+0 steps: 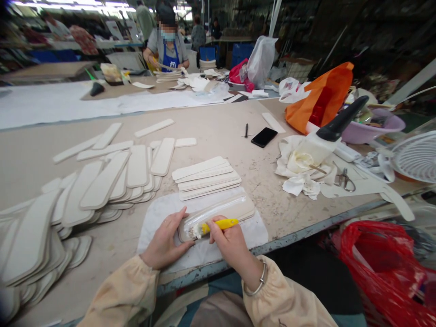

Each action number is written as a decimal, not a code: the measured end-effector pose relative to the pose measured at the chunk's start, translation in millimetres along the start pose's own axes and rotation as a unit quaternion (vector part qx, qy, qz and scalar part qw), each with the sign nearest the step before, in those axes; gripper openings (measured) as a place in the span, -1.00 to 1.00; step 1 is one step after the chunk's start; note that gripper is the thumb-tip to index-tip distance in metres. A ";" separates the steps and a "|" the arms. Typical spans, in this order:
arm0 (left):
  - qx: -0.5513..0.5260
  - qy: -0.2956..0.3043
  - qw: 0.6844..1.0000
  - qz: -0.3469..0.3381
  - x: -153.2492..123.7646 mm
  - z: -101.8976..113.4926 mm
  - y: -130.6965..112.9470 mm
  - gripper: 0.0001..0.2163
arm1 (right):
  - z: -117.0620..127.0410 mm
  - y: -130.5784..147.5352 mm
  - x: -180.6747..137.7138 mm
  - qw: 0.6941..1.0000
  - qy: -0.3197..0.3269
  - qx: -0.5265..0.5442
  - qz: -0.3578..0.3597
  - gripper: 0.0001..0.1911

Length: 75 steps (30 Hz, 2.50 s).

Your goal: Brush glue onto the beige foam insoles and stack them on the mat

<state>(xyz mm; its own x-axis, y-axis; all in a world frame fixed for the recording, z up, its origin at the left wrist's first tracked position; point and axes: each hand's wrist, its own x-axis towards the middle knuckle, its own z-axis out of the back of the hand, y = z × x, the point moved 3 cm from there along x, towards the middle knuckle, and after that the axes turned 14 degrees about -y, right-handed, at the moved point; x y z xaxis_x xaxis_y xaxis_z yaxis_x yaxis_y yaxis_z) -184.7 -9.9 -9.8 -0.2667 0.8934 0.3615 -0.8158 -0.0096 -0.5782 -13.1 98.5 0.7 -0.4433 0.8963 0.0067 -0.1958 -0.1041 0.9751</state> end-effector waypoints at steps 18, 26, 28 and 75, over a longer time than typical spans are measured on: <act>-0.005 -0.076 0.992 -0.104 0.6 7.9 -10.1 -0.52 | 88.8 -5.3 27.7 0.974 -0.156 -0.162 0.040 -0.54; -0.019 -0.058 0.985 -0.158 4.2 6.0 -19.7 -0.71 | 65.7 -6.5 22.9 0.988 -0.115 -0.099 0.021 -0.58; -0.008 -0.059 0.984 -0.169 4.3 3.9 -18.7 -0.72 | 63.0 -6.3 22.7 0.988 -0.112 -0.100 0.026 -0.55; 0.001 -0.046 0.981 -0.187 7.7 6.4 -27.6 -0.82 | 66.4 3.7 3.7 0.958 -0.100 -0.132 0.232 -0.77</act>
<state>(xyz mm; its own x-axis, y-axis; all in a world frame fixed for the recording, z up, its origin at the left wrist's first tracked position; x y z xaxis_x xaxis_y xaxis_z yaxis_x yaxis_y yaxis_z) -167.5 -5.6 13.7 0.0070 0.7901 0.6129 -0.8663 0.3109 -0.3909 42.6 130.0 19.1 -0.3659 0.7884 0.4946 -0.2441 -0.5941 0.7664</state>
